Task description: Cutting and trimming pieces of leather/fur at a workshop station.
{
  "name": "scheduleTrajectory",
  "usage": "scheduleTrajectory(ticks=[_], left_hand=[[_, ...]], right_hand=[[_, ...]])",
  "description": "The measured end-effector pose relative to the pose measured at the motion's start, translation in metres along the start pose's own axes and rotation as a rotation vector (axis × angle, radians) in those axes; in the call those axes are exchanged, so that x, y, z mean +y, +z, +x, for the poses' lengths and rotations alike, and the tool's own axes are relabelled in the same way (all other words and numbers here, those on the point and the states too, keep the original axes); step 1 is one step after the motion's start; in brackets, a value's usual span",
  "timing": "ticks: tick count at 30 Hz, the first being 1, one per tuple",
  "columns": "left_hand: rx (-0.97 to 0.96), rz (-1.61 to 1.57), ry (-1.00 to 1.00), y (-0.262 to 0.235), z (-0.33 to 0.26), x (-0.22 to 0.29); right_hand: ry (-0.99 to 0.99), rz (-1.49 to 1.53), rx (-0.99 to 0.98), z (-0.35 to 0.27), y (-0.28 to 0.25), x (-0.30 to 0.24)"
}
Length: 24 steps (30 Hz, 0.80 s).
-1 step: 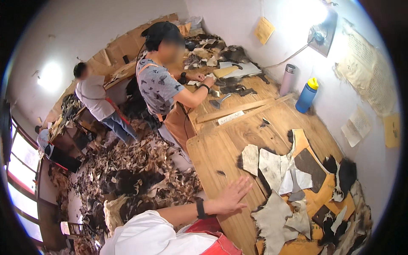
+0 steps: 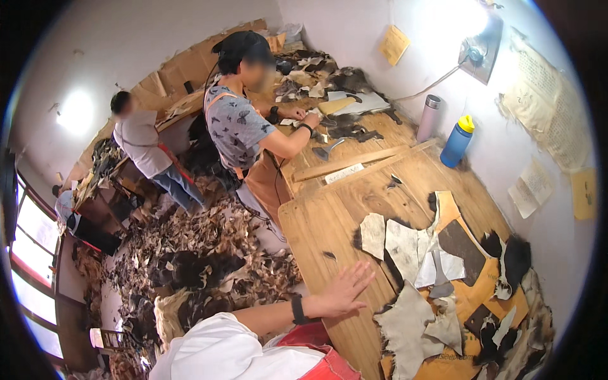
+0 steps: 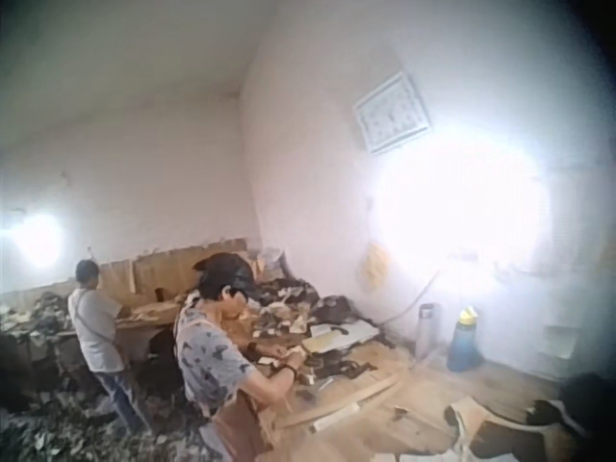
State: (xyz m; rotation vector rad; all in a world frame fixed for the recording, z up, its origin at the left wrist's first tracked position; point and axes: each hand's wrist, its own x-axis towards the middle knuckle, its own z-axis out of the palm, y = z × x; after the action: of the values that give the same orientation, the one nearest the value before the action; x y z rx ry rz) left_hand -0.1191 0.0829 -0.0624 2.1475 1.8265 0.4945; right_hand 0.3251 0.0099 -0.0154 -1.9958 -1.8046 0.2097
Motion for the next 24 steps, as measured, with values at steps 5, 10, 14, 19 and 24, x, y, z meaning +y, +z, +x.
scheduleTrajectory(ticks=[5, 10, 14, 19, 24], left_hand=[[0.047, -0.022, 0.018, 0.008, -0.015, 0.002], [0.154, 0.214, 0.112, 0.000, -0.015, -0.009], [0.083, 0.093, -0.038, -0.008, -0.003, -0.009], [0.014, 0.060, -0.036, 0.008, 0.006, 0.009], [0.030, 0.154, 0.007, 0.006, -0.017, 0.000]], right_hand=[[-0.043, 0.019, -0.031, -0.014, -0.011, 0.033], [0.084, 0.237, -0.025, 0.009, -0.002, 0.007], [0.094, 0.215, 0.064, 0.015, -0.022, -0.010], [0.248, 0.184, 0.072, -0.013, -0.028, 0.019], [0.346, -0.033, 0.057, -0.012, -0.049, 0.092]])
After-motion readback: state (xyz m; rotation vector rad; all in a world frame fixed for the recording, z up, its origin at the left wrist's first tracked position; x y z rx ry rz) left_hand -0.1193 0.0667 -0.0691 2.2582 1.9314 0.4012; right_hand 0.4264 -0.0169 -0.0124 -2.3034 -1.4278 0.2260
